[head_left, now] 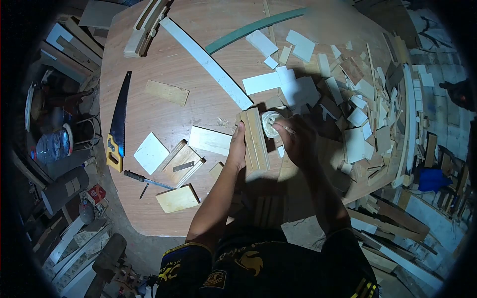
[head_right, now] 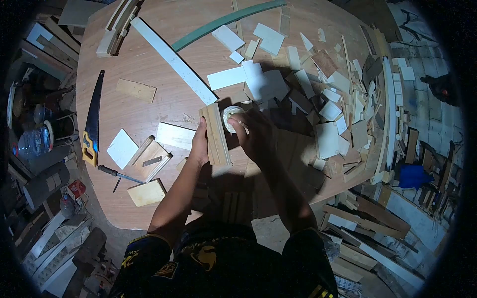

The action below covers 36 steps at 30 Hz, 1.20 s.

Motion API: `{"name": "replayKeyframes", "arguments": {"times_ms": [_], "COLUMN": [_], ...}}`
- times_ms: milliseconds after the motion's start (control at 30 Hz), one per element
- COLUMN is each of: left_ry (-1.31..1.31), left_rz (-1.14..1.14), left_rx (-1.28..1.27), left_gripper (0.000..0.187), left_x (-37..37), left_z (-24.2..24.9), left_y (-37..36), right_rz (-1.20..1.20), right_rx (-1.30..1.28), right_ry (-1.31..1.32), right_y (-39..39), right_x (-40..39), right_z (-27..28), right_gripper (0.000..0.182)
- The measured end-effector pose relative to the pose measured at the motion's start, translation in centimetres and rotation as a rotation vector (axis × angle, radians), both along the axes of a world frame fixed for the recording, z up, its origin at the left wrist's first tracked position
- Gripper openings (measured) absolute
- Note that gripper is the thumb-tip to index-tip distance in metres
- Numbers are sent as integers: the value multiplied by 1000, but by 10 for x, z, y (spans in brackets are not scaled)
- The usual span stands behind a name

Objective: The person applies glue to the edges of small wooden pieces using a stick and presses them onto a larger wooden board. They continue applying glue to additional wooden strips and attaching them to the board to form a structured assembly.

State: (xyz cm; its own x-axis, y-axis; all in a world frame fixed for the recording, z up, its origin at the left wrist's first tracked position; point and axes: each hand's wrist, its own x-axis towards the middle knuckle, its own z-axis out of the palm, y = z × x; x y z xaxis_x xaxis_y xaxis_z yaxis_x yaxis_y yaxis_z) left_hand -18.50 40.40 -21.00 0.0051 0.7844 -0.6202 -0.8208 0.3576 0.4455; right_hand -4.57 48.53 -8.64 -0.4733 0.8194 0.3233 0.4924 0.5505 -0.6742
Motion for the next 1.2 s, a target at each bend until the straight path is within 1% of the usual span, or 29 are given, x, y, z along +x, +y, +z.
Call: {"name": "replayKeyframes", "arguments": {"times_ms": [67, 200, 300, 367, 400, 433, 467, 500, 533, 600, 633, 700, 733, 767, 800, 833, 867, 900, 933, 967, 1000, 1067, 1100, 1167, 1200], "left_ry": [45, 37, 78, 6, -26, -22, -24, -26, -16, -1, 7, -12, -5, 4, 11, 29, 31, 31, 23, 35, 25, 13, 18, -9, -47], "left_rz": [8, 15, -15, -56, -16, -15, 39, 93, 67, 51, 34, 15, -25, -62, -78, -123, -117, -110, -146, -122, -115, -111, -99, -67, -65], "left_rx": [-70, -34, -69, -29, -39, -32, -70, -108, -167, -143, -128, -121, -122, -125, -114, -139, -149, -165, -125, -140, -106, -52, -43, -46, -40], "left_gripper": [63, 64, 65, 66, 64, 64, 63, 62, 61, 61, 60, 57, 55, 54, 52, 50, 48, 46, 49, 52, 52, 50, 50, 48, 48], "left_x": [0, 0, -4, -9, -9, -11, -14, -17, -23, -32, -36, -41, -43, -45, -45, -46, -43, -40, -42, -39, -38, -39, -38, -37, -39], "left_z": [5, 4, 8, 16, 19, 16, 13, 11, 19, 35, 43, 63, 80, 98, 114, 142, 161, 173, 176, 180, 183, 198, 207, 243, 222], "left_y": [0, -2, -5, -8, -10, -13, -17, -22, -27, -36, -41, -49, -52, -55, -59, -63, -66, -73, -81, -88, -96, -111, -120, -136, -144], "right_rz": [5, -42, -92, -123, -172, -171, -326, -477, -474, -497, -490, -533, -525, -509, -485, -456, -498, -477, -390, -301, -285, -318, -299, -465, -401], "right_rx": [21, 59, 9, 98, 57, 63, -119, -304, -299, -427, -419, -689, -747, -742, -815, -889, -908, -912, -1016, -1122, -1130, -1233, -1233, -1155, -1183], "right_ry": [-1, -15, 29, -78, -77, -73, 28, 130, 136, 321, 329, 775, 903, 913, 984, 1054, 1081, 1084, 1165, 1241, 1239, 1271, 1268, 1228, 1197], "right_y": [-1, -8, -10, -6, -6, -8, -10, -12, -14, -18, -24, -40, -48, -57, -69, -80, -92, -103, -115, -127, -141, -167, -178, -201, -209], "right_x": [-1, 1, 5, 11, 17, 22, 27, 34, 43, 63, 70, 84, 93, 99, 105, 106, 102, 101, 101, 101, 99, 93, 88, 72, 74], "right_z": [8, 30, 57, 71, 74, 76, 77, 78, 80, 81, 81, 77, 72, 74, 75, 79, 84, 90, 95, 99, 102, 112, 116, 131, 131], "right_gripper": [8, 8, 8, 10, 7, 7, 7, 13, 13, 23, 23, 29, 31, 31, 32, 33, 32, 32, 31, 30, 30, 28, 28, 24, 21]}}
